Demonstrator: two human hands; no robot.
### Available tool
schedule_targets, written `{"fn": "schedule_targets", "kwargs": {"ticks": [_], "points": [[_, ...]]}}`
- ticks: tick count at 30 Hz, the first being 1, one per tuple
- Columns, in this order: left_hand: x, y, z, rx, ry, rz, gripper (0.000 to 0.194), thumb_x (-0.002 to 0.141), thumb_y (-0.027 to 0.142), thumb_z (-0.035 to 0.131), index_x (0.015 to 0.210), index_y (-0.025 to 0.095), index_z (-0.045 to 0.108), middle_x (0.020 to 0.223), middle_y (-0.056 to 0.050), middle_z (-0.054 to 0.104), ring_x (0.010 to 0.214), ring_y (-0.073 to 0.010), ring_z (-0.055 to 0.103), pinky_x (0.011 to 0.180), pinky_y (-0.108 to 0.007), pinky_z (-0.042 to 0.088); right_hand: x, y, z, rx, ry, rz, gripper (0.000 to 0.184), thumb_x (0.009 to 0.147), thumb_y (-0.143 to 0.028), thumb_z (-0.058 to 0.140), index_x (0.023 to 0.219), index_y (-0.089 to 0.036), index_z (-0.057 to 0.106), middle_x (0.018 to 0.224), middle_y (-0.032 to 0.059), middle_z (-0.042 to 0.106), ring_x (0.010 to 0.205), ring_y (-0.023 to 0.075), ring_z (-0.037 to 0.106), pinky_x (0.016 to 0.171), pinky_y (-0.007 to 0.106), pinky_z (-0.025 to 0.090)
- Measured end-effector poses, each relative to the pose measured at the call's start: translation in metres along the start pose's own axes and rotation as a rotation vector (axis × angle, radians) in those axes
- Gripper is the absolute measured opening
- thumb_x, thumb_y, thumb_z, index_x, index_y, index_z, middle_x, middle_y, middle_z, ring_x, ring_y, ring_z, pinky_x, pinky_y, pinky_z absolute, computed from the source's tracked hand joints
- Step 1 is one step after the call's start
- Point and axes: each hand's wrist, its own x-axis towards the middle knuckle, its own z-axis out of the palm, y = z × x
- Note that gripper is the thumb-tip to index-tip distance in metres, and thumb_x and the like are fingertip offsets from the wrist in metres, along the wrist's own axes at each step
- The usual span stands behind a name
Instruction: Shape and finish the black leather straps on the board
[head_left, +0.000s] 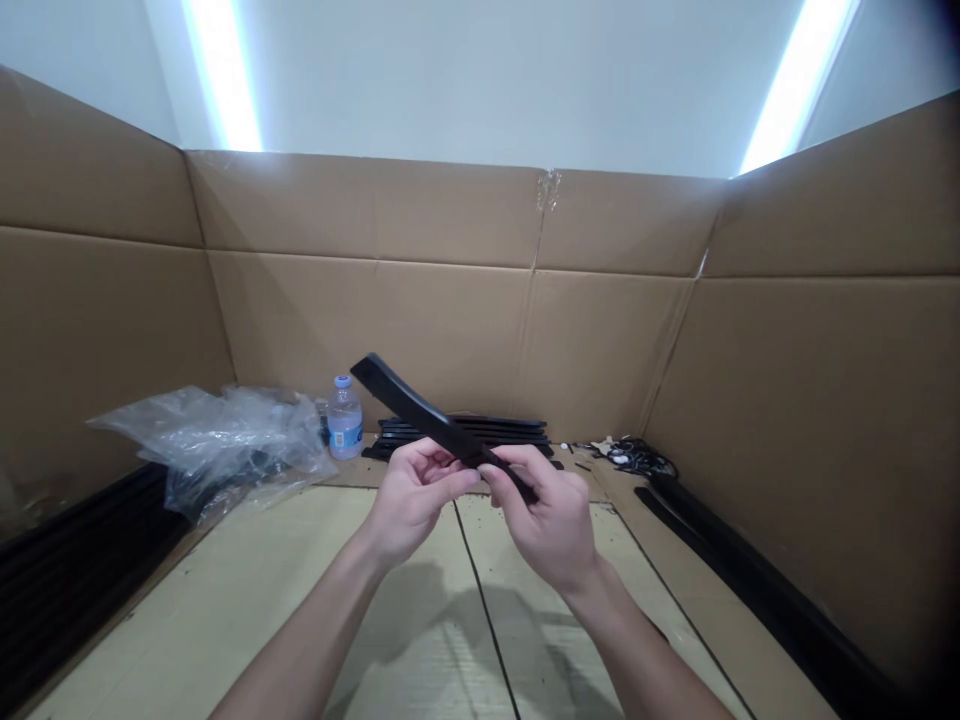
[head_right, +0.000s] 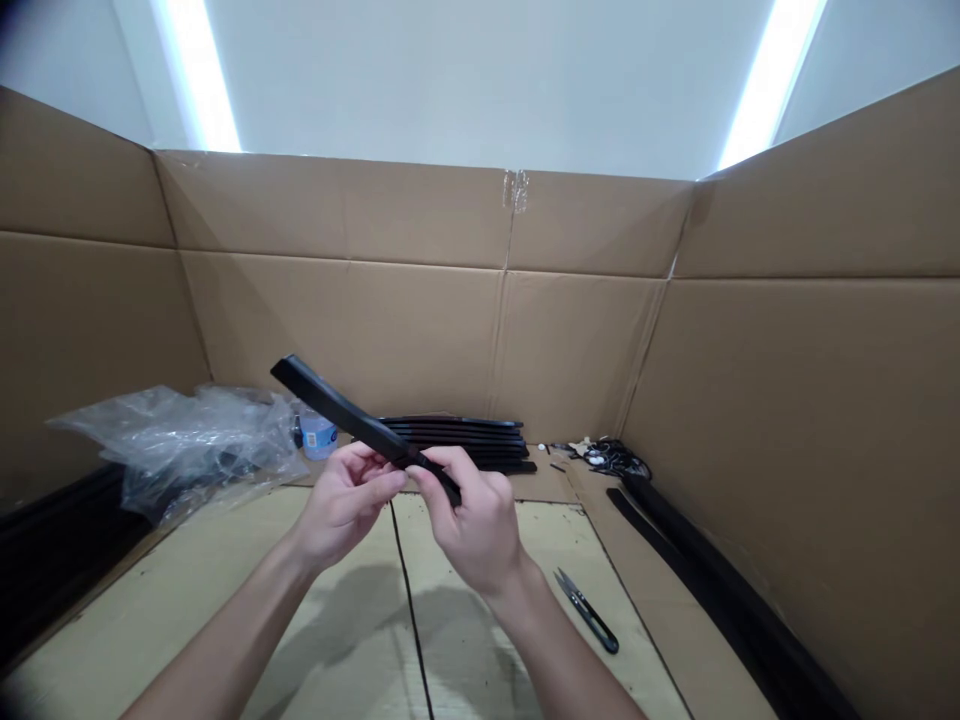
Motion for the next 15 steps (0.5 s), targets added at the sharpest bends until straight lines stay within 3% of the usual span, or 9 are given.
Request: {"fn": "schedule_targets", "kwargs": {"ticks": [4, 8, 11, 15], "points": [[-0.004, 0.007, 0.007, 0.059, 0.032, 0.006, 0.024, 0.068, 0.017, 0.073, 0.090, 0.014, 0.066, 0.076, -0.003, 0.063, 0.065, -0.0101, 0.052, 0.062, -0.022, 0.042, -0.002, -0.014, 0.001, 0.156, -0.001, 0.209, 0.012, 0.085, -0.029, 0.055, 0.092, -0.019, 0.056, 0.054, -0.0029, 0.059, 0.041, 0.0098, 0.051, 0.041, 0.020, 0.039], [-0.007, 0.013, 0.010, 0.054, 0.057, -0.064, 0.018, 0.067, 0.020, 0.074, 0.077, 0.012, 0.061, 0.054, 0.005, 0.045, 0.045, -0.0023, 0.032, 0.040, -0.015, 0.023, -0.004, -0.021, 0.003, 0.297, 0.001, 0.361, 0.016, 0.086, -0.035, 0.054, 0.092, -0.020, 0.055, 0.052, -0.0035, 0.056, 0.039, 0.0091, 0.048, 0.037, 0.020, 0.037], [-0.009, 0.016, 0.011, 0.031, 0.099, -0.122, 0.023, 0.067, 0.021, 0.074, 0.071, 0.014, 0.053, 0.048, 0.011, 0.025, 0.039, -0.0005, 0.017, 0.037, -0.016, 0.012, -0.004, -0.023, 0.003, 0.388, -0.007, 0.436, 0.018, 0.086, -0.037, 0.053, 0.094, -0.020, 0.053, 0.053, -0.0032, 0.057, 0.038, 0.0087, 0.047, 0.035, 0.019, 0.037], [-0.009, 0.017, 0.012, 0.008, 0.146, -0.133, 0.028, 0.065, 0.022, 0.076, 0.072, 0.016, 0.050, 0.049, 0.012, 0.018, 0.038, 0.0000, 0.012, 0.035, -0.015, 0.010, -0.003, -0.025, 0.002, 0.513, -0.063, 0.463, 0.023, 0.087, -0.036, 0.052, 0.103, -0.021, 0.050, 0.055, -0.0031, 0.058, 0.040, 0.0084, 0.049, 0.036, 0.017, 0.038]]}}
